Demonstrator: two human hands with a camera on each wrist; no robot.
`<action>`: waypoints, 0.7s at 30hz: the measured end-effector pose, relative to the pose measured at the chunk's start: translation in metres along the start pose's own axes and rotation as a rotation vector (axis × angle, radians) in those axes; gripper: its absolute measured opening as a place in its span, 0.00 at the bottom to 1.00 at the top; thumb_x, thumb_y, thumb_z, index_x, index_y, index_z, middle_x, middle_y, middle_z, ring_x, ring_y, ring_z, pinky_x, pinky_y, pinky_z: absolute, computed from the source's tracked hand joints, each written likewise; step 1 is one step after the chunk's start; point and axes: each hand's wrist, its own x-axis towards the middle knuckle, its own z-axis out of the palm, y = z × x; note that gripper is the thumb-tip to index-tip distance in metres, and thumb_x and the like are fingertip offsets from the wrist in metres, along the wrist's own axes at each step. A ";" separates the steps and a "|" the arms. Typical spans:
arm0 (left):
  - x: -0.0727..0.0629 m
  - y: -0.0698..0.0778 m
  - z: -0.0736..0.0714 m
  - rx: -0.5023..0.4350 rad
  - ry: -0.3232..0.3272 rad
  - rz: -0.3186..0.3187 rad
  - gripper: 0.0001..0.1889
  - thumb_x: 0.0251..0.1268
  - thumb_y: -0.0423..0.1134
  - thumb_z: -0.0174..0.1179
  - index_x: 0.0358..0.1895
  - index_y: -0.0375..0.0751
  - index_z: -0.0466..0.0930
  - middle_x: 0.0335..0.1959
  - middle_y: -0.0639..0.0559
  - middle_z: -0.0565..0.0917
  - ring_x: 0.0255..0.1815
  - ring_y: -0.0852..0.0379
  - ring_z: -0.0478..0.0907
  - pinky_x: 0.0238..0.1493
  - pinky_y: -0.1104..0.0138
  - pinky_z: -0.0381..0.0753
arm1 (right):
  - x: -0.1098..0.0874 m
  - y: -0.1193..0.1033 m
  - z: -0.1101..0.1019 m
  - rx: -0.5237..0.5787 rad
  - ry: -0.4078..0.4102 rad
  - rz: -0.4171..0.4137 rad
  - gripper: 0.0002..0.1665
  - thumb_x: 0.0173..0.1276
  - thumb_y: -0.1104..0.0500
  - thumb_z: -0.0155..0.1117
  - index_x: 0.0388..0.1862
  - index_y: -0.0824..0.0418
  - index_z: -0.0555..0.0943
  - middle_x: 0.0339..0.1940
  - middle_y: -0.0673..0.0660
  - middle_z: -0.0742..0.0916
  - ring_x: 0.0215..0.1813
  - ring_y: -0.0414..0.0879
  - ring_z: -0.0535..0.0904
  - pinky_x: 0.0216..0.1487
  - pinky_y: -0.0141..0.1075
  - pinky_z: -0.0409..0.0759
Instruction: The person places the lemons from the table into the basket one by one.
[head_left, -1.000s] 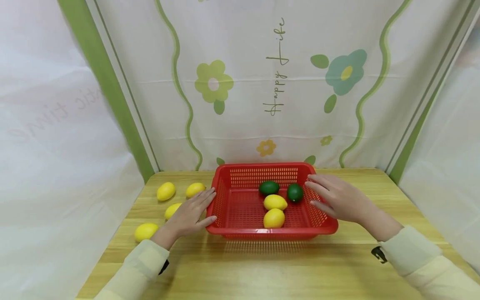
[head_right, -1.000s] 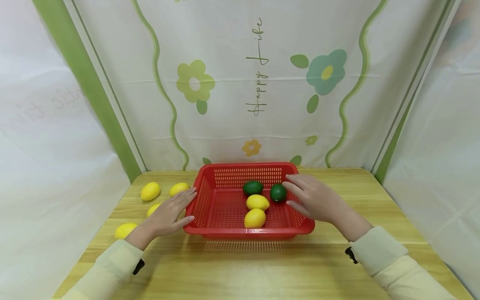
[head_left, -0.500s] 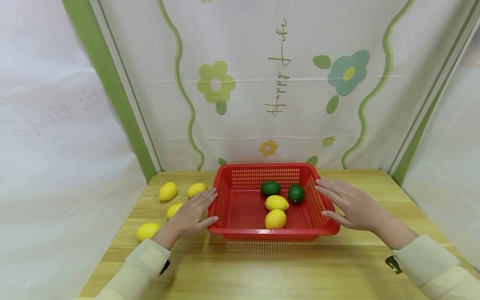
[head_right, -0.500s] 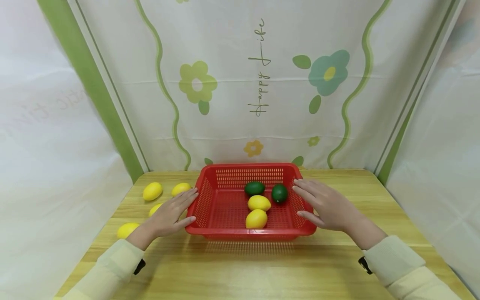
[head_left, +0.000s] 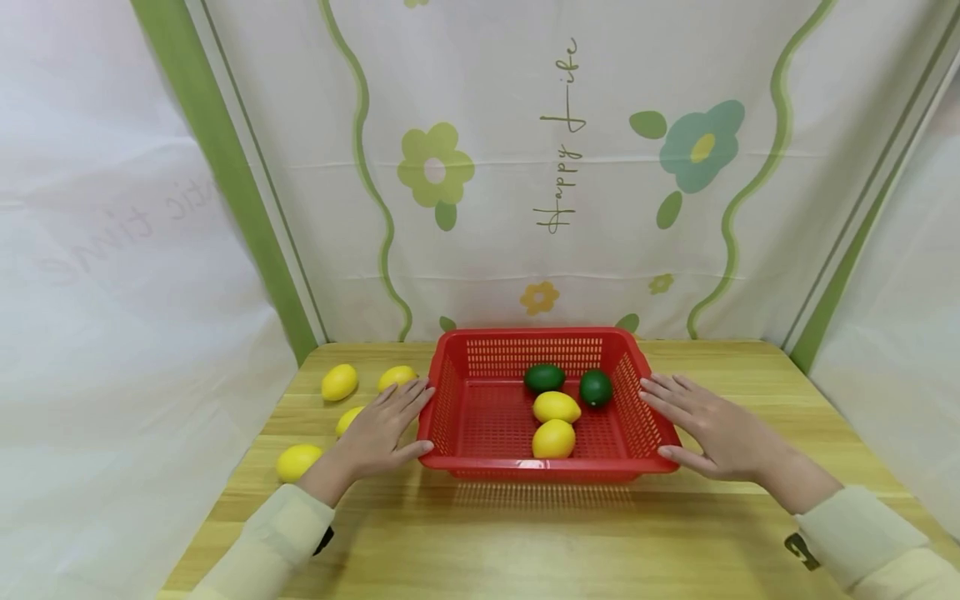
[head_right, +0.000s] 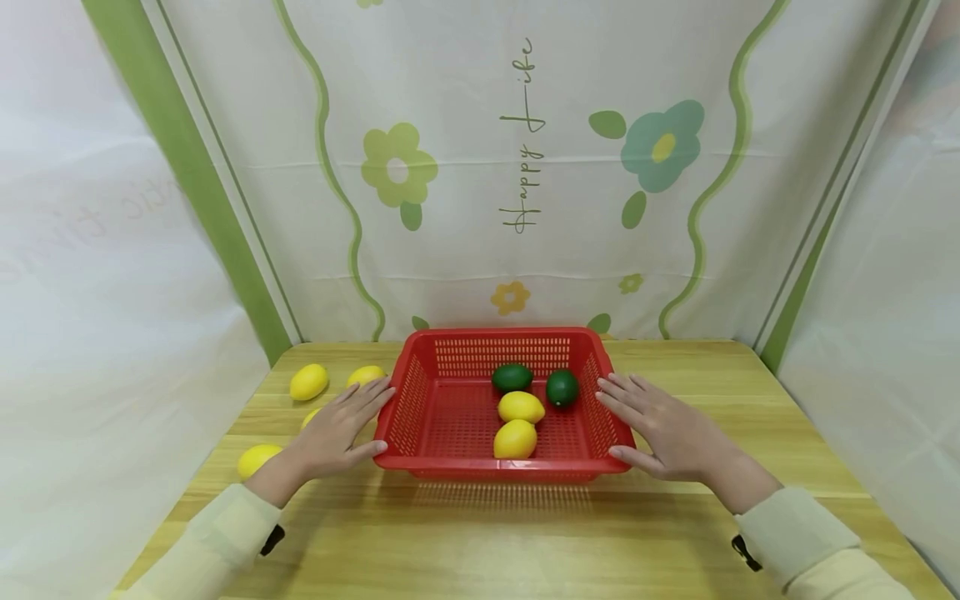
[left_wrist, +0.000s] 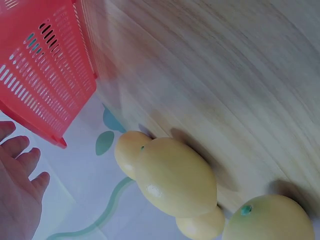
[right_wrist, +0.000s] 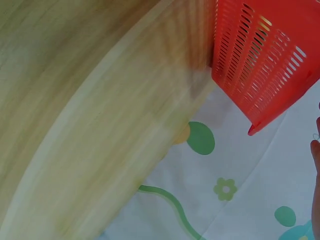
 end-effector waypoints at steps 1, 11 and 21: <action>-0.001 0.000 0.000 -0.003 -0.002 -0.001 0.40 0.67 0.58 0.55 0.72 0.32 0.61 0.73 0.38 0.62 0.72 0.40 0.58 0.71 0.46 0.55 | -0.001 0.000 0.001 0.002 -0.002 0.004 0.42 0.68 0.37 0.57 0.67 0.67 0.72 0.67 0.63 0.75 0.65 0.64 0.71 0.74 0.31 0.44; -0.014 -0.002 -0.008 0.036 0.011 0.002 0.44 0.70 0.67 0.42 0.73 0.32 0.58 0.74 0.40 0.59 0.74 0.41 0.56 0.70 0.46 0.56 | -0.008 0.000 0.007 0.011 0.002 0.003 0.41 0.69 0.37 0.57 0.67 0.67 0.71 0.67 0.64 0.75 0.65 0.61 0.71 0.74 0.29 0.45; -0.025 0.000 -0.020 0.089 0.039 0.012 0.43 0.68 0.65 0.48 0.72 0.32 0.60 0.73 0.39 0.61 0.72 0.38 0.59 0.68 0.44 0.59 | -0.012 -0.001 0.013 0.006 -0.003 0.010 0.39 0.68 0.39 0.59 0.65 0.69 0.73 0.65 0.64 0.76 0.63 0.61 0.73 0.73 0.26 0.44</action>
